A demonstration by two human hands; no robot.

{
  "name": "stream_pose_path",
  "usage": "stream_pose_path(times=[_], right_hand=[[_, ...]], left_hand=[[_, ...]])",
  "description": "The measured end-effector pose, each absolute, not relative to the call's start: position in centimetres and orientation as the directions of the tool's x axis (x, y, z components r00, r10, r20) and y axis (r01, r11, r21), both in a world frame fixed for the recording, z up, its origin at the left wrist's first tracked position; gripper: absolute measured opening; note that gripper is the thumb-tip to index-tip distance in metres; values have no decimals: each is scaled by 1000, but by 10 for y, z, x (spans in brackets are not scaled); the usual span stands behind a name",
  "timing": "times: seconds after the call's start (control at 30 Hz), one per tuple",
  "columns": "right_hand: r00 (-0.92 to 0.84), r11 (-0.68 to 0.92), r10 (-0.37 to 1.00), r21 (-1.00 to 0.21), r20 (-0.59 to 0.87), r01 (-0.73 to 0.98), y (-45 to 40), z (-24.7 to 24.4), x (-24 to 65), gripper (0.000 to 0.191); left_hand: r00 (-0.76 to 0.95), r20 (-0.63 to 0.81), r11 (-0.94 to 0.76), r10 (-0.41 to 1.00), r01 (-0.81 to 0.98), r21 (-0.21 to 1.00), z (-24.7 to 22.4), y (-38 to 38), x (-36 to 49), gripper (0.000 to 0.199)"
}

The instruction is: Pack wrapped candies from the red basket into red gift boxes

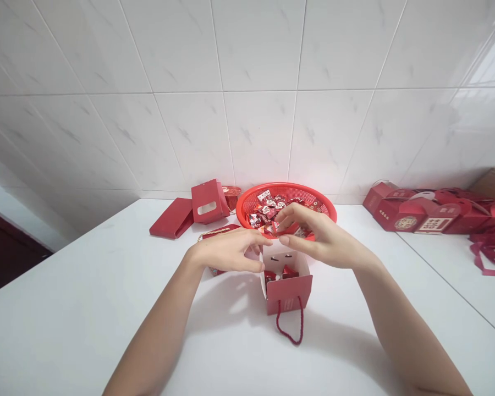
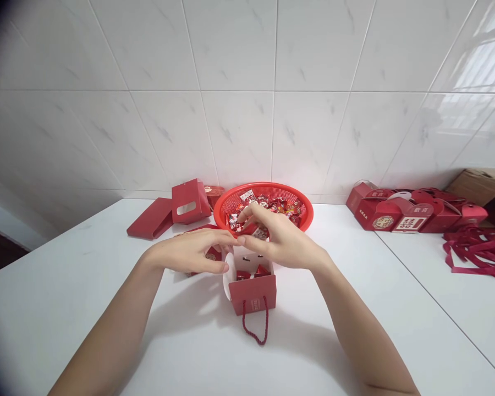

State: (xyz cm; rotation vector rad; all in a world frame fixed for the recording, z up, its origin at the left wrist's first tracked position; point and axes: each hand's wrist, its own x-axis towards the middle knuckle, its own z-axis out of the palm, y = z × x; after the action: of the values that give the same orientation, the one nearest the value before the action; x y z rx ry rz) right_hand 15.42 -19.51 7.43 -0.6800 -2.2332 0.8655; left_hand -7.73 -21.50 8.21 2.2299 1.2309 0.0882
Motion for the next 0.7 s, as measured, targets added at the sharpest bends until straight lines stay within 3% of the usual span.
stream_pose_path(times=[0.07, 0.23, 0.3, 0.5, 0.7], right_hand=[[-696, 664, 627, -708, 350, 242, -196, 73, 154, 26], [-654, 709, 643, -632, 398, 312, -200, 79, 162, 32], [-663, 730, 638, -582, 391, 358, -204, 84, 168, 32], [-767, 782, 590, -415, 253, 465, -216, 92, 184, 33], [-808, 787, 575, -356, 127, 504, -227, 75, 181, 25]], left_hand=[[577, -214, -405, 788, 749, 525, 82, -215, -78, 37], [545, -210, -385, 811, 769, 509, 81, -216, -80, 53], [574, -201, -410, 793, 749, 520, 81, -215, -81, 49], [631, -137, -482, 763, 698, 531, 81, -215, -80, 38], [602, -143, -467, 785, 728, 502, 83, -218, -74, 37]])
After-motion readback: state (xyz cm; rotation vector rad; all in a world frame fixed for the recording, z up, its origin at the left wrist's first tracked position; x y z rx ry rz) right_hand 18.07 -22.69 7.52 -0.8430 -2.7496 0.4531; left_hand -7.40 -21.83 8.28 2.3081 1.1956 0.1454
